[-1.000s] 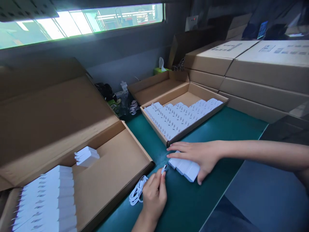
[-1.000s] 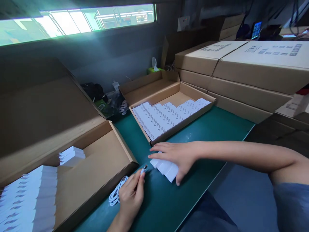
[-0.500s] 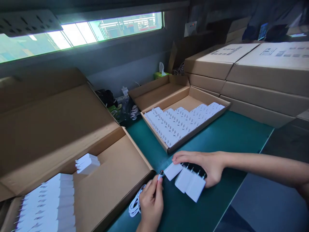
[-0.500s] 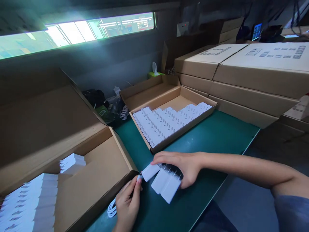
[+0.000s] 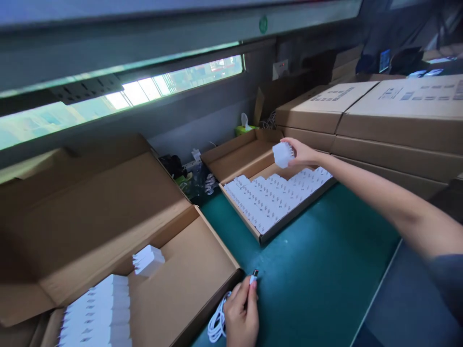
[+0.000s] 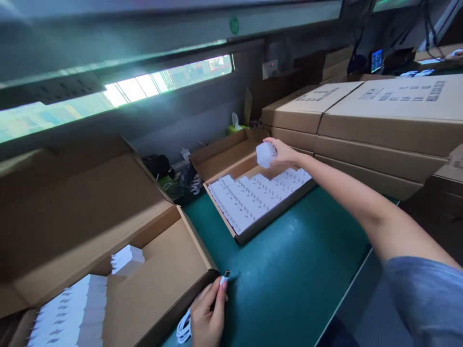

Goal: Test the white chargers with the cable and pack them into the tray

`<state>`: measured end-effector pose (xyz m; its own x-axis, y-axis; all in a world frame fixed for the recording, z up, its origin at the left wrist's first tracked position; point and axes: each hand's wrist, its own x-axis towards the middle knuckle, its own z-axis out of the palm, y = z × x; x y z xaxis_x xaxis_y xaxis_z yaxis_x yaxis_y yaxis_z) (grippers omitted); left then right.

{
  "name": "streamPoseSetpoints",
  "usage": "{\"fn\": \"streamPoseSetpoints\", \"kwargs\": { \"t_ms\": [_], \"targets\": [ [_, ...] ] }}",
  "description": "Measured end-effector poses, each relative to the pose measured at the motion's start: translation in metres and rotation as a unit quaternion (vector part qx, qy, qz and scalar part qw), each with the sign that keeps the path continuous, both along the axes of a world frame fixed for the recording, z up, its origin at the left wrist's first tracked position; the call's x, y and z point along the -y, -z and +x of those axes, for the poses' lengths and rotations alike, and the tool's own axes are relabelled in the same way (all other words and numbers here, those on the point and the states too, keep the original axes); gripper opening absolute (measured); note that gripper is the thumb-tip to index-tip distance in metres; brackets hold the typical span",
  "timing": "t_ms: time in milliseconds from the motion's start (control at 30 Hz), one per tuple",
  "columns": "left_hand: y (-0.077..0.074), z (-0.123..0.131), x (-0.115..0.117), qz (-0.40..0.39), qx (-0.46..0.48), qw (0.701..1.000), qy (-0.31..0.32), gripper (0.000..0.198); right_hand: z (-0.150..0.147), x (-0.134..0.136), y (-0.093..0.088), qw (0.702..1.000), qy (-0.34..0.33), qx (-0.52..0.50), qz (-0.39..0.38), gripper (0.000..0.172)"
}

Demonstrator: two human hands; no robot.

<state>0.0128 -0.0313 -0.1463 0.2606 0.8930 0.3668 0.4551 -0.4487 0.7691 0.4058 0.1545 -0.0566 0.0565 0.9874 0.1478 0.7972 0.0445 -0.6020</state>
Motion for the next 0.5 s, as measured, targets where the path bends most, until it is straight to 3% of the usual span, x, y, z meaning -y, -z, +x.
{"fn": "streamPoseSetpoints", "kwargs": {
  "t_ms": [200, 367, 500],
  "targets": [
    [0.011, 0.002, -0.002, 0.049, 0.011, 0.998, -0.033, 0.026, 0.007, -0.041, 0.034, 0.995, 0.023, 0.023, -0.094, 0.093],
    [0.014, 0.004, -0.004, 0.083, 0.003, 0.995, -0.057, 0.031, 0.001, -0.061, 0.041, 0.984, 0.078, -0.027, -0.158, 0.036],
    [0.010, 0.004, -0.004, 0.082, -0.008, 0.995, -0.048, 0.033, -0.007, -0.063, 0.040, 0.972, 0.093, -0.100, -0.193, 0.030]
  ]
}}
